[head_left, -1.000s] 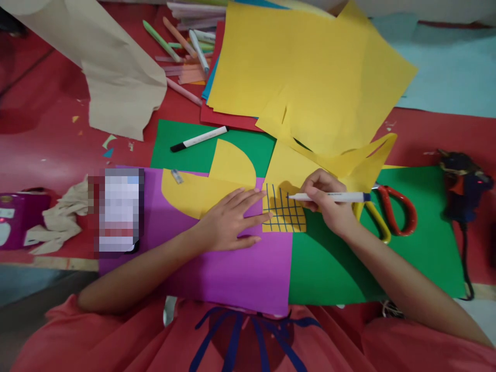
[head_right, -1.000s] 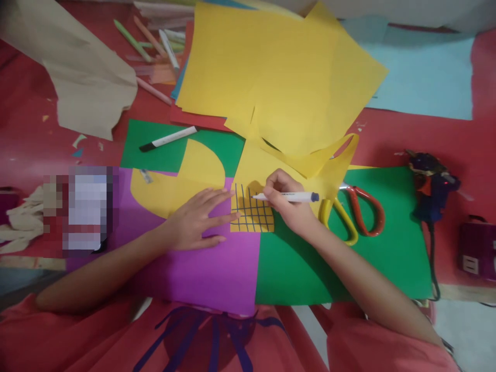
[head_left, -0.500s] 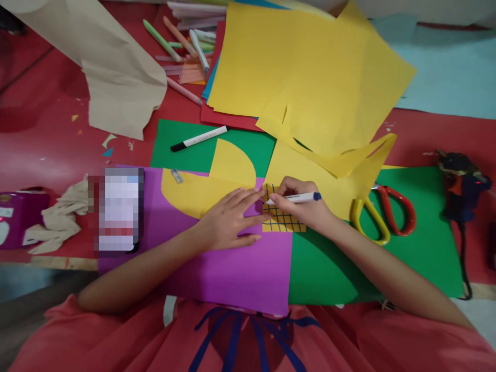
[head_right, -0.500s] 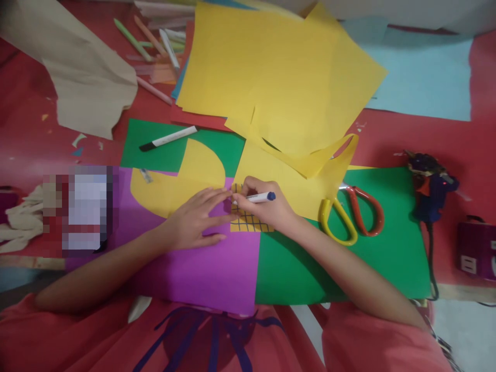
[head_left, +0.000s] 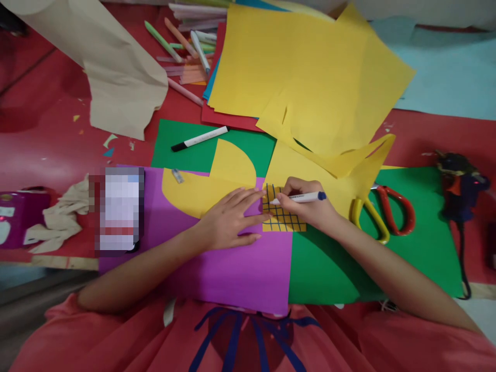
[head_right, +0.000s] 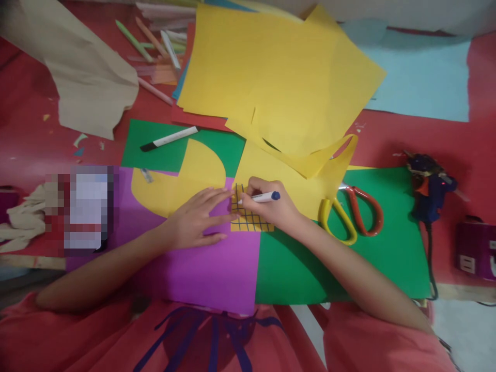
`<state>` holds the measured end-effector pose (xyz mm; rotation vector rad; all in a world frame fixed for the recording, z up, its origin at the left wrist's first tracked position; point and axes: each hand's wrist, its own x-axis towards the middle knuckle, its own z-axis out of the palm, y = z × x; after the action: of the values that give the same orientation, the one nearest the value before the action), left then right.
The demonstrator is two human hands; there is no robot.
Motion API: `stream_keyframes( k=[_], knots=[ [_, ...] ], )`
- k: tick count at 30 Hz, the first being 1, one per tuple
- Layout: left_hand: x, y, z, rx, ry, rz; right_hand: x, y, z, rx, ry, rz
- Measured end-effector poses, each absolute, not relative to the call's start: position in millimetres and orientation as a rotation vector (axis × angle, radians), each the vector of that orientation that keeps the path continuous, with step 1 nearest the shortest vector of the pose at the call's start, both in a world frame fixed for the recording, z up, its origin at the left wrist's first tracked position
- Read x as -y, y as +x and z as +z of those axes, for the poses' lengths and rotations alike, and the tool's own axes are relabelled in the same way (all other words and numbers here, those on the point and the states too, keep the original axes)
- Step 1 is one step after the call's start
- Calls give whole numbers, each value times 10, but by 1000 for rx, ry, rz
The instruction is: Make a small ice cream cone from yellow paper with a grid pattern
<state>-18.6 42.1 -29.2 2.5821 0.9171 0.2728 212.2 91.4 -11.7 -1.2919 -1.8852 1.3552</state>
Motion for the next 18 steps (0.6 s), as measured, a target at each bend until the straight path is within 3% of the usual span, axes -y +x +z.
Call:
stream_keyframes(
  k=[18],
  knots=[
    [-424,-175,-270,-925,2599,257,-933,2554,-86,1773,-1550,1223]
  ],
)
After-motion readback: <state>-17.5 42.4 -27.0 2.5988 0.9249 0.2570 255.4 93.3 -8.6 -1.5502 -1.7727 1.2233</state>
